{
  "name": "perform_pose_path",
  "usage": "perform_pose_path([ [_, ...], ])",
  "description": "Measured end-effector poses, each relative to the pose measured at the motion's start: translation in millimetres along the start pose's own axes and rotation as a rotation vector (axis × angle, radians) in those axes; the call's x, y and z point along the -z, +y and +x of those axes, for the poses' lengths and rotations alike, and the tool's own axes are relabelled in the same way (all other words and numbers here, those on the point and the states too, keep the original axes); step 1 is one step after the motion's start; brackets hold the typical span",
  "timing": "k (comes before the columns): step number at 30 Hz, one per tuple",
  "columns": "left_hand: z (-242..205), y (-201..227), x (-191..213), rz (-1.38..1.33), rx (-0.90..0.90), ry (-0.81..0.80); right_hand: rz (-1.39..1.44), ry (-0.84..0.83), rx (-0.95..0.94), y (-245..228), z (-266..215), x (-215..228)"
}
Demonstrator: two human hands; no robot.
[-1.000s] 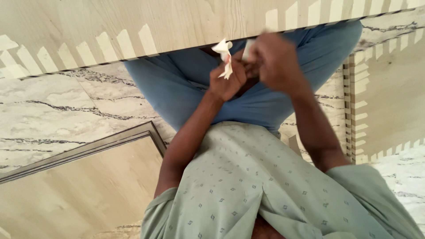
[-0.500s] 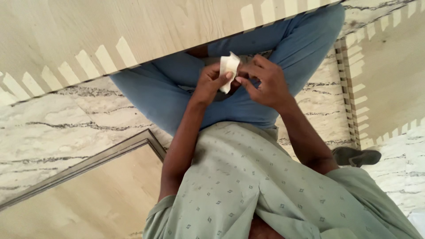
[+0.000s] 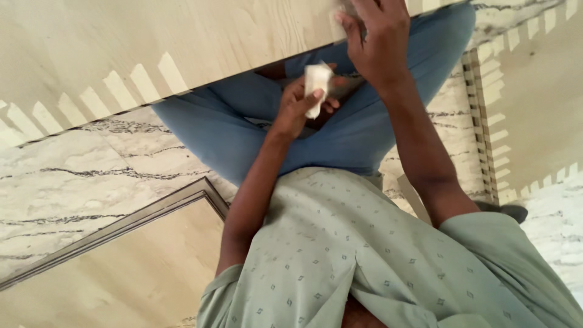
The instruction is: The person applies adhesive and small pieces of tape to the notched edges of a wooden panel and rubs their hands together while sitting on the floor.
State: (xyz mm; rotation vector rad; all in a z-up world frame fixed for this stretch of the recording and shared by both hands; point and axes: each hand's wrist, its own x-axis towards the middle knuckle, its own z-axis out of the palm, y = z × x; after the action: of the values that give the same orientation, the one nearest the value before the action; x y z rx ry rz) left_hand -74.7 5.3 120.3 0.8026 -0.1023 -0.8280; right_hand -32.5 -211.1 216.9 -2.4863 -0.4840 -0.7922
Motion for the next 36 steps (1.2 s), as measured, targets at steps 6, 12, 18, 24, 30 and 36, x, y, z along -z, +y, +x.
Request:
perform_pose_path([
  [6,7,3,-9,-0.227,-0.054,-0.097,0.084,-0.072,-0.048,-2,-12,1],
  [12,5,2,0,-0.236,-0.044,-0.076,0.328,-0.317,-0.174,18,4,8],
  [18,2,7,-7,-0.265,-0.079,-0.079,0.348,-0.250,-0.199,17,-1,10],
  [24,13,4,-15,-0.318,-0.104,-0.138,0.089,-0.170,-0.055,10,3,-8],
  [30,27,10,-15,-0.407,-0.153,-0.123,0.023,-0.325,-0.025,4,-8,7],
  [36,28,24,-12,-0.169,-0.024,-0.149,0.260,-0.585,-0.207,-47,-56,28],
])
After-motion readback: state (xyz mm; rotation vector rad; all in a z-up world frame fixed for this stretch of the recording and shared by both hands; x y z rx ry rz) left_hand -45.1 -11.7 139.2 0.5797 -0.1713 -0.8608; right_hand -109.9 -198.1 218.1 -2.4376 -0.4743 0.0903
